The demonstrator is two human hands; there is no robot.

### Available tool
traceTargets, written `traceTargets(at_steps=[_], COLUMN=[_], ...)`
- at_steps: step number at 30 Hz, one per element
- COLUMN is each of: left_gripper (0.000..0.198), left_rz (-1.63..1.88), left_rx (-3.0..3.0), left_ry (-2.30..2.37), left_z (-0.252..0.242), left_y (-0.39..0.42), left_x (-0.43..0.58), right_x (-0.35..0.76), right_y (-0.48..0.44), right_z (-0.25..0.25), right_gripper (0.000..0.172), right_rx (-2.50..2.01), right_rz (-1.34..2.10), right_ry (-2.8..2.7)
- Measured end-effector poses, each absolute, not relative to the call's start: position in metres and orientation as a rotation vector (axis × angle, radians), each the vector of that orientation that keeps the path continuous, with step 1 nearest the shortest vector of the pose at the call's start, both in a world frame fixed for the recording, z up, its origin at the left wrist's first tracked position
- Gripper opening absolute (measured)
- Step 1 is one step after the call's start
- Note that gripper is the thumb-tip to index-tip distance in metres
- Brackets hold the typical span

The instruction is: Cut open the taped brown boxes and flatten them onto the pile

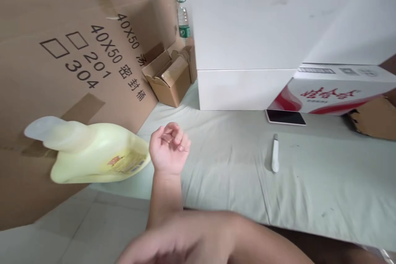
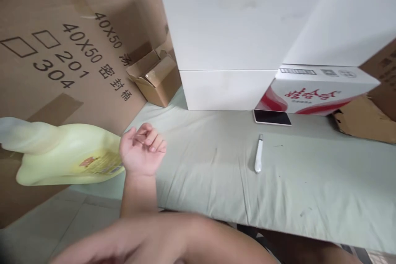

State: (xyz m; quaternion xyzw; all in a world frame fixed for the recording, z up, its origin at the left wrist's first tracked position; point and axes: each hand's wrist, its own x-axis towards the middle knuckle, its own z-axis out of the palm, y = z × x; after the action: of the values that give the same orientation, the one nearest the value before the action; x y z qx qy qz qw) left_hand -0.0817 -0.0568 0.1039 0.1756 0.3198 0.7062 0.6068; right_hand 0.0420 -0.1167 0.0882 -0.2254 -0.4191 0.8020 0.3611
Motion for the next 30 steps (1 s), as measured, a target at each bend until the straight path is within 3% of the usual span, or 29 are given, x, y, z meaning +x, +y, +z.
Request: traceTargets(at_steps=[7,11,16,22,27,30], left_gripper=[0.024,0.022,0.023,0.024,0.02,0.012], left_rz=[1.809,1.742,1.713,1.842,2.25,2.306], left_rx=[0.289,0.247,0.246,0.341,0.325,0.349], left_ry=[0.686,0.638,0.642,0.856,1.194,1.326], left_z=[0.076,0.072,0.071,0.07,0.059,0.05], left_y=[-0.061,-0.057,-0.057,-0.06,-0.054,-0.046], left_x=[-0.147,-0.144,-0.142,-0.133,-0.114,-0.103], right_x=[-0.034,-0.077,-0.124,-0.086,0.021,0.097], right_y=[0.039,0.091,0.128,0.1,0.031,-0.016], right_z=[0.041,0.025,0.043,0.056,0.066,0.079], right_gripper=[0.033,0.021,0.035,0.028,0.015,0.004], right_rx=[-0.937,-1.002,-0.981,-0.971,-0.9,-0.858], right_rz=[1.357,1.247,1.001,0.833,0.9,0.845], right_ry=[-1.372,-1.397,-1.734,-1.705,-1.563,-1.633])
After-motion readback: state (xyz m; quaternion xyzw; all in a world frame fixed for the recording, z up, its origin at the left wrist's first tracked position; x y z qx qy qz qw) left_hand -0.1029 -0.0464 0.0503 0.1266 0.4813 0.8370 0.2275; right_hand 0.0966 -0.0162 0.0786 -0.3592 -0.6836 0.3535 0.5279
